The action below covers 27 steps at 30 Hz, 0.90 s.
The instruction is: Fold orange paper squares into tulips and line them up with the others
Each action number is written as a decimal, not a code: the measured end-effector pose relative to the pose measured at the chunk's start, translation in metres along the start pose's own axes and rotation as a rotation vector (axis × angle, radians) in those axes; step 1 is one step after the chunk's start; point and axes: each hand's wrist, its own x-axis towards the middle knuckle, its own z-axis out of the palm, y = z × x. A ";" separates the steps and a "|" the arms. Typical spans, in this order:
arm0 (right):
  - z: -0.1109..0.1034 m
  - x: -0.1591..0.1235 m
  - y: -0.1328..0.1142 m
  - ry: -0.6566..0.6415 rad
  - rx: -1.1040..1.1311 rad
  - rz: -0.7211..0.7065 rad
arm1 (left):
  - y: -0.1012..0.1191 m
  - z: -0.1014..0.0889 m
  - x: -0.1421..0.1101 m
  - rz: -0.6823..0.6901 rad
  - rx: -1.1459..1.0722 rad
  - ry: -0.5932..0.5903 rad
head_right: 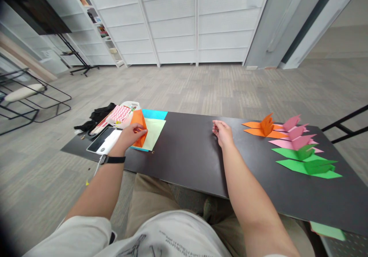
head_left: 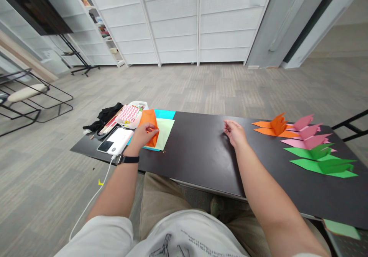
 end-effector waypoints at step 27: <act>-0.016 -0.016 -0.013 -0.053 -1.070 -0.652 | 0.166 0.177 -0.023 0.601 0.110 -0.200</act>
